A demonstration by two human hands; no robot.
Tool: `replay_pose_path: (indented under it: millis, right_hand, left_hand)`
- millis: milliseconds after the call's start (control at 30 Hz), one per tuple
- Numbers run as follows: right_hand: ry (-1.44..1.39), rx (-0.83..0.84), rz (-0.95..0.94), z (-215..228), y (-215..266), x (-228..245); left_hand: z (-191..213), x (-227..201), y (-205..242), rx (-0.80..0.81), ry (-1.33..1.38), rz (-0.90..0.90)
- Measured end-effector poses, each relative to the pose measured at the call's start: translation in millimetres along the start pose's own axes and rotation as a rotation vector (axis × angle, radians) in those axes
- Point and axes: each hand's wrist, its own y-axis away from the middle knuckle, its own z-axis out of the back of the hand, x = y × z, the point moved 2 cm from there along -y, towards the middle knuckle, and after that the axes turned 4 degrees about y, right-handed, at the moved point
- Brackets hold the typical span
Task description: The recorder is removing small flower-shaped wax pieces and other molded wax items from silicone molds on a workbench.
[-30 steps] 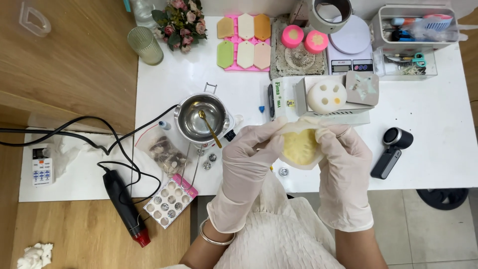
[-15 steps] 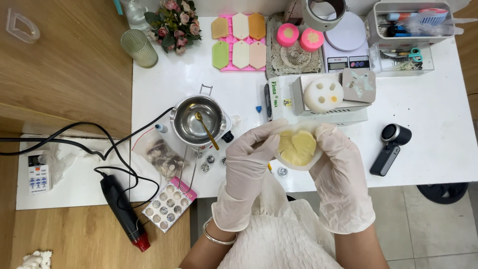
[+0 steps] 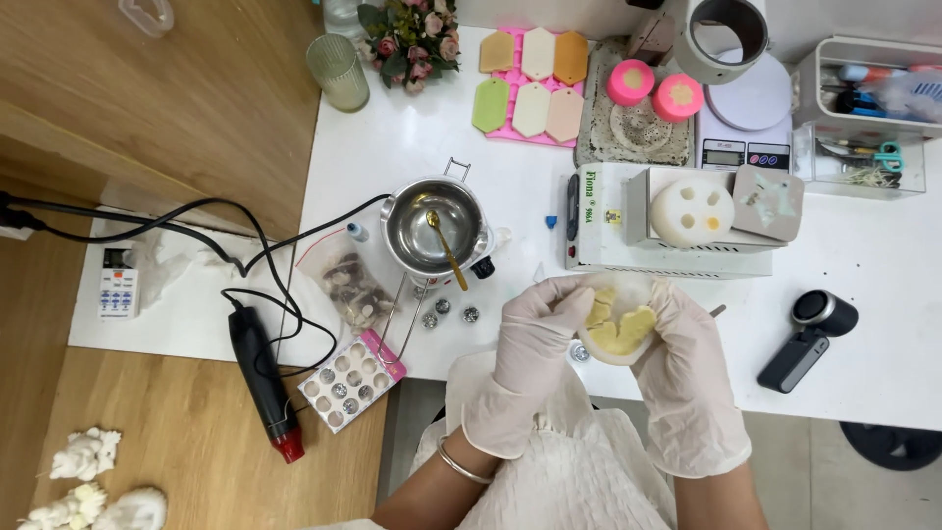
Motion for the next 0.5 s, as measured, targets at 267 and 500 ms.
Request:
replay_pose_path:
  millis: [267,500]
  right_hand:
    - [-0.125,0.170,-0.064,-1.9,-5.9,-0.1]
    - [-0.157,0.160,-0.084,-2.5,2.8,9.4]
  left_hand:
    - [3.4,-28.3,4.1,-0.029,0.267,0.168]
    - [-2.6,-38.2,7.8,0.006,0.357,0.238]
